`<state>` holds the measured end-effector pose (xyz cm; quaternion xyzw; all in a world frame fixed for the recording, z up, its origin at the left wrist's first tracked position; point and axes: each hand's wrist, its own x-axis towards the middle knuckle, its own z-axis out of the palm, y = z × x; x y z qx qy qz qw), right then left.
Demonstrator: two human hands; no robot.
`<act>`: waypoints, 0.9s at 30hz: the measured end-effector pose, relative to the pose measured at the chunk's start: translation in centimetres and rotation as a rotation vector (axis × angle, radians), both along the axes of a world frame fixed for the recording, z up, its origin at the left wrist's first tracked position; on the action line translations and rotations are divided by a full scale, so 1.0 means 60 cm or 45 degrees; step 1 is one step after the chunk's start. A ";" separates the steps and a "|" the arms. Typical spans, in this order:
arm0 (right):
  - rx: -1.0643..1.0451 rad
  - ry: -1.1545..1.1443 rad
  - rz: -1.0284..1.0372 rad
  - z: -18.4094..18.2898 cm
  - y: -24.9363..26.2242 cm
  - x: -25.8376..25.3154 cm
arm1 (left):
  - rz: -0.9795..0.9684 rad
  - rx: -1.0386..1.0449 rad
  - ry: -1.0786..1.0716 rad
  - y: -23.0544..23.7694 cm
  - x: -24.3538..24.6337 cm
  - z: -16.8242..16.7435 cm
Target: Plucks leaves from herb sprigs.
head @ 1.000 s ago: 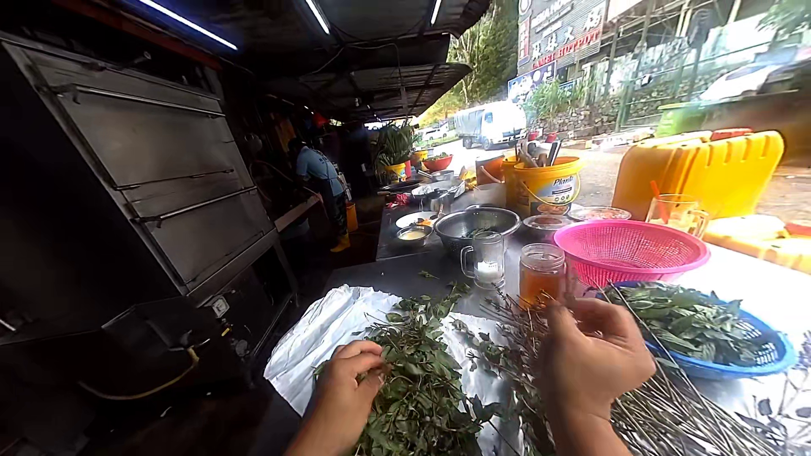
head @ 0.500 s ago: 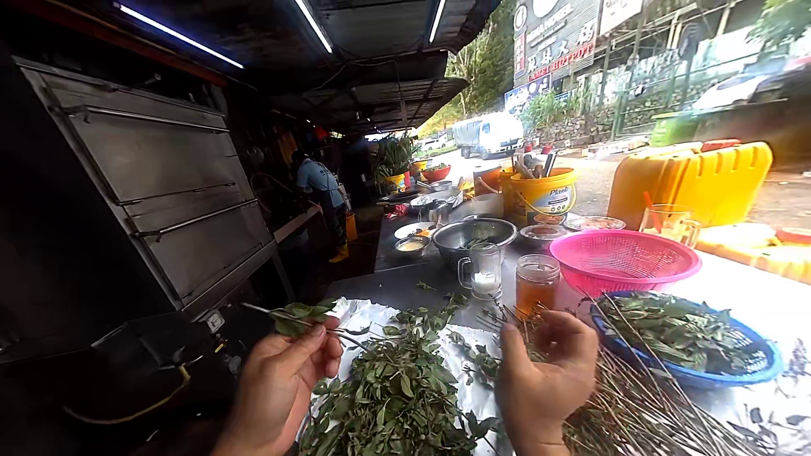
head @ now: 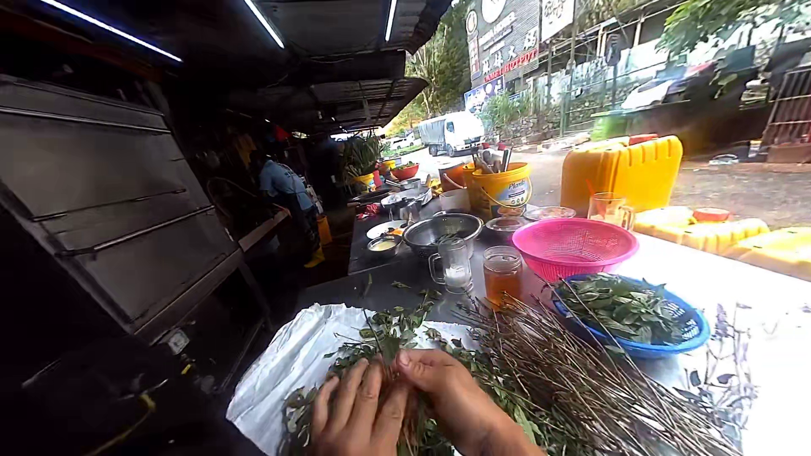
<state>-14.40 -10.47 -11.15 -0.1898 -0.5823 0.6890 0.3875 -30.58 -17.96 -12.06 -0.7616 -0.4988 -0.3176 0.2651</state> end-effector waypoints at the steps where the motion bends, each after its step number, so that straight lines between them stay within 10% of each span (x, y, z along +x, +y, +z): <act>1: -0.001 0.002 0.007 -0.001 0.002 -0.001 | 0.015 -0.008 -0.025 -0.002 0.000 -0.006; 16: 0.246 0.060 -0.055 -0.013 0.000 -0.012 | -0.352 -0.350 -1.171 -0.036 -0.022 0.028; 27: 0.265 -0.011 0.101 -0.018 -0.002 -0.012 | -0.447 -0.205 -1.506 0.003 0.004 0.027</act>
